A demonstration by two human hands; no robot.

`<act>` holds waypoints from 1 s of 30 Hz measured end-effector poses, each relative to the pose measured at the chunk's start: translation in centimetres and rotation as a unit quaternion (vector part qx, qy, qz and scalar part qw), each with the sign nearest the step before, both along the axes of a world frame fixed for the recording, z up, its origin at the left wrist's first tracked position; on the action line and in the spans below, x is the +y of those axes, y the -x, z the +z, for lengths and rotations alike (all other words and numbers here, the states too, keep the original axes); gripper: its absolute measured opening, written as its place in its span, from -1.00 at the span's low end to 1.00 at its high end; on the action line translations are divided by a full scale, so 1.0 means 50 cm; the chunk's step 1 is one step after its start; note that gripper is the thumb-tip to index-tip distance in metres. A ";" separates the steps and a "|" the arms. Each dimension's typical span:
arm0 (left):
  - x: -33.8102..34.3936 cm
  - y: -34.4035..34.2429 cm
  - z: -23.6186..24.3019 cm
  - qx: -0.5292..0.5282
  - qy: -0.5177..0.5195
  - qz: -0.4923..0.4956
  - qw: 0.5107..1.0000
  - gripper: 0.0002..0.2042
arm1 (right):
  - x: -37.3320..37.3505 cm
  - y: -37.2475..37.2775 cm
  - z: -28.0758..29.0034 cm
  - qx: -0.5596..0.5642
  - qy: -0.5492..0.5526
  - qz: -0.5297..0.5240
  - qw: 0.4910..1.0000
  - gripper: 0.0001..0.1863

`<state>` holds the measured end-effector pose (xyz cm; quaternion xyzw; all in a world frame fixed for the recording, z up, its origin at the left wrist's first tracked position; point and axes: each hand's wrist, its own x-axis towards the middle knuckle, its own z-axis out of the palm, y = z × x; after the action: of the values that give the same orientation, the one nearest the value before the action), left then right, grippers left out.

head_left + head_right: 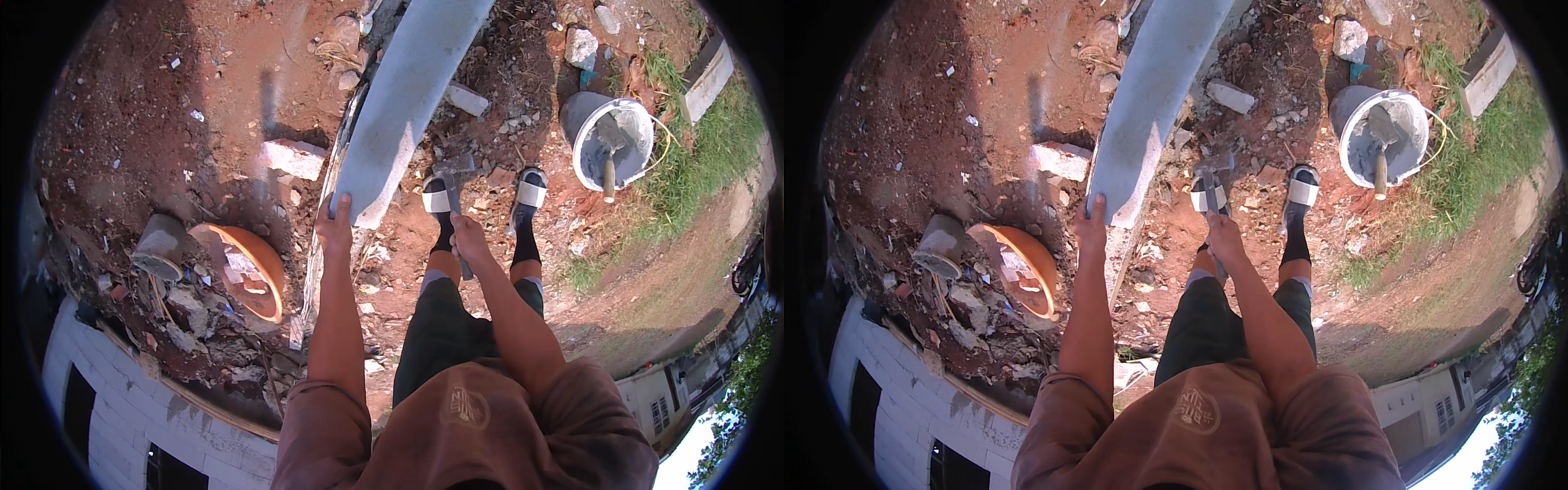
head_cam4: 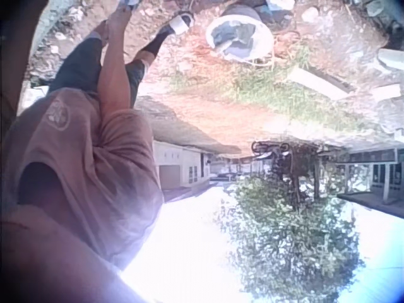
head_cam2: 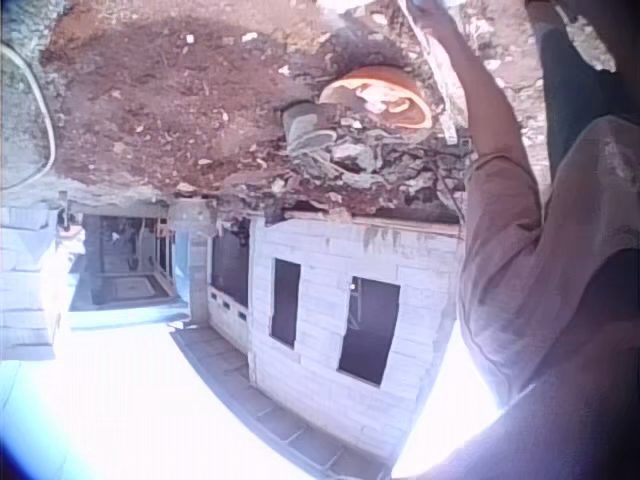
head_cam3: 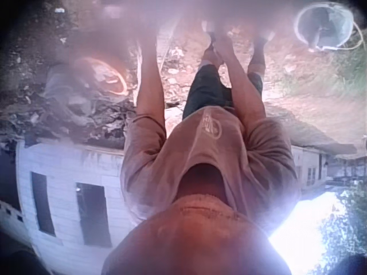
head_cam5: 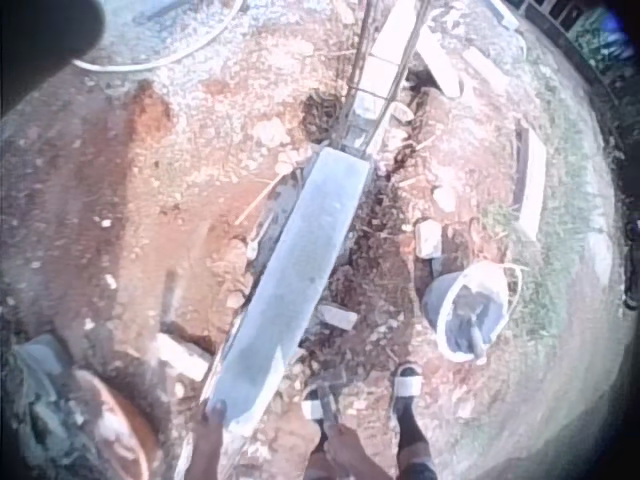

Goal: The person scoops wet cement from a bucket with a trowel and spreads it along a narrow trench. They place a long concrete block into the trench, press it into the mortar, and tap it with the trowel to level it. The person repeats this process by applying more cement and setting another block in line.

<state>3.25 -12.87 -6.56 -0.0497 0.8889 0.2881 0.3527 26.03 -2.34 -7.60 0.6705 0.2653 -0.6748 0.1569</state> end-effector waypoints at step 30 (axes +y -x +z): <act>-0.021 0.003 -0.018 -0.034 -0.057 0.028 0.997 -0.56 | 0.127 0.237 -0.078 -0.005 -0.150 -0.298 0.943 -0.70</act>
<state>3.12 -13.89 -7.44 -0.0645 0.8566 0.3464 0.3768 14.18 4.02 -11.50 0.7383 0.1502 -0.6396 -0.1525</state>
